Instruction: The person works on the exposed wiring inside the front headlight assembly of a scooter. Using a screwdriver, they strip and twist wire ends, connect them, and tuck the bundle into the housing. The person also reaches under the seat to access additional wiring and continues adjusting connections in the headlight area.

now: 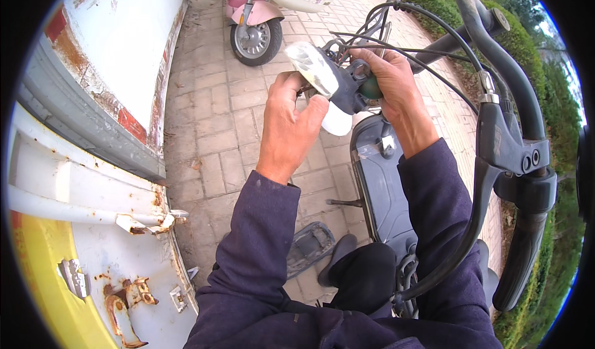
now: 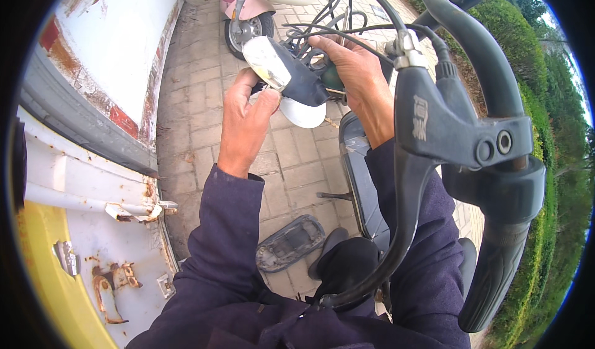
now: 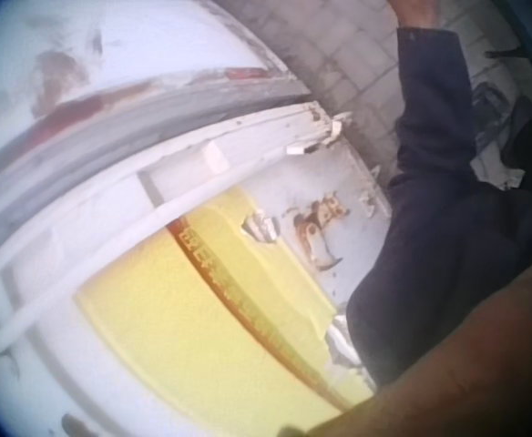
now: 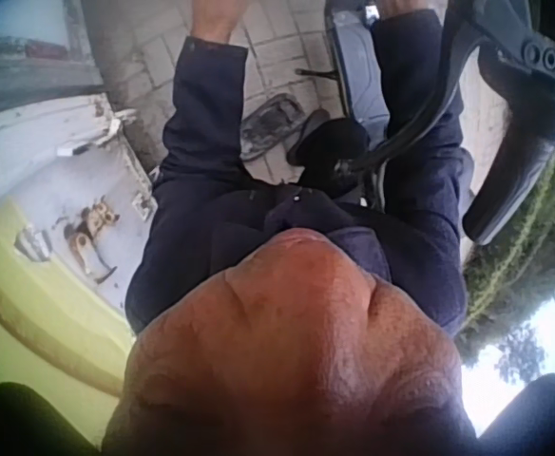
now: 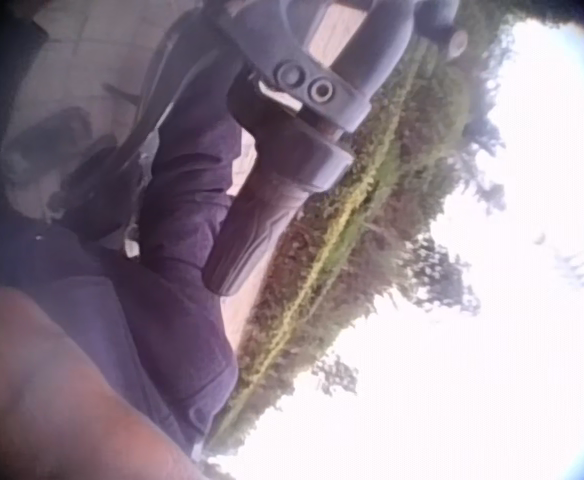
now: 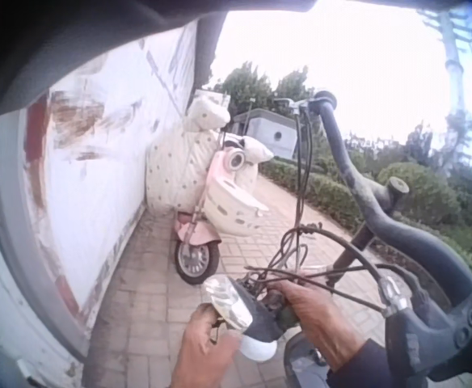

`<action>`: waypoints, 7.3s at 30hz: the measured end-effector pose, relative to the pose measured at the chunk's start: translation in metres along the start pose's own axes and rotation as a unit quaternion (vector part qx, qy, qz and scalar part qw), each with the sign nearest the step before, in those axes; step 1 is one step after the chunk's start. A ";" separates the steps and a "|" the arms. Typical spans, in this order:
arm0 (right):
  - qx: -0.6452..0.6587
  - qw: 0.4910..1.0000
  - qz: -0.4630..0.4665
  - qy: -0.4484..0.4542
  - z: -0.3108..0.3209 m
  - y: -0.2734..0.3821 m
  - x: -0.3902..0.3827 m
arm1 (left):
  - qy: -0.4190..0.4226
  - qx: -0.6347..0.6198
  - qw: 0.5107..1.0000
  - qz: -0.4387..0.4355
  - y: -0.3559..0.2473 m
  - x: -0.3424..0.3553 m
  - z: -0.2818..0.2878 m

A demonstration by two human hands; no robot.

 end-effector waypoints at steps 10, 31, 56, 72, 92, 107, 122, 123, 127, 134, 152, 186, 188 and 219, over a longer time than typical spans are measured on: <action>-0.011 1.000 -0.004 0.029 -0.013 0.002 -0.010 | -0.060 0.005 0.997 0.045 -0.025 -0.014 0.007; 0.022 0.992 0.011 0.121 0.002 0.015 0.013 | -0.137 0.190 0.971 -0.056 -0.028 -0.005 0.023; 0.035 0.998 -0.018 0.039 0.023 0.001 0.016 | 0.157 -0.068 0.985 0.022 -0.020 -0.010 0.000; 0.063 0.990 -0.074 0.099 0.005 -0.003 0.013 | 0.129 -0.102 0.983 0.081 0.003 -0.010 0.004; 0.039 0.990 -0.013 0.132 0.000 0.004 0.006 | 0.114 -0.158 0.976 0.094 0.009 -0.012 0.003; 0.057 0.984 -0.009 0.170 0.004 0.001 0.015 | 0.048 -0.089 0.995 0.013 0.000 -0.007 0.012; 0.088 0.976 -0.030 0.197 -0.010 0.003 -0.009 | -0.034 -0.167 0.985 -0.022 0.004 0.007 0.030; 0.091 0.977 -0.032 0.189 -0.010 0.003 -0.010 | 0.027 -0.223 0.974 0.003 0.004 0.003 0.021; 0.118 0.975 -0.038 0.187 -0.012 0.001 -0.005 | 0.069 -0.212 0.974 0.041 0.002 0.000 0.013; 0.109 0.988 -0.036 0.107 0.010 0.005 0.011 | 0.056 -0.219 0.973 0.033 -0.001 0.001 0.018; 0.085 0.986 -0.041 0.134 -0.004 0.002 0.008 | -0.001 0.023 0.995 0.093 -0.002 -0.009 0.031; 0.004 0.960 0.211 -0.185 0.067 0.028 -0.088 | 0.239 -0.201 0.941 0.133 0.004 -0.034 0.005; 0.001 0.946 0.238 -0.218 0.062 0.016 -0.129 | 0.243 -0.201 0.940 0.131 0.002 -0.035 0.001; 0.214 0.974 -0.054 -0.052 -0.003 -0.073 -0.110 | 0.054 -0.180 0.971 0.146 0.005 -0.053 -0.031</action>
Point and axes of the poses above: each hand's wrist, its own x-axis towards the middle knuckle, its own z-axis out of the back of the hand, y = z × x, the point moved 9 cm from there along x, towards the middle knuckle, and after that the axes turned 13 degrees about x, right-handed, at the moved point
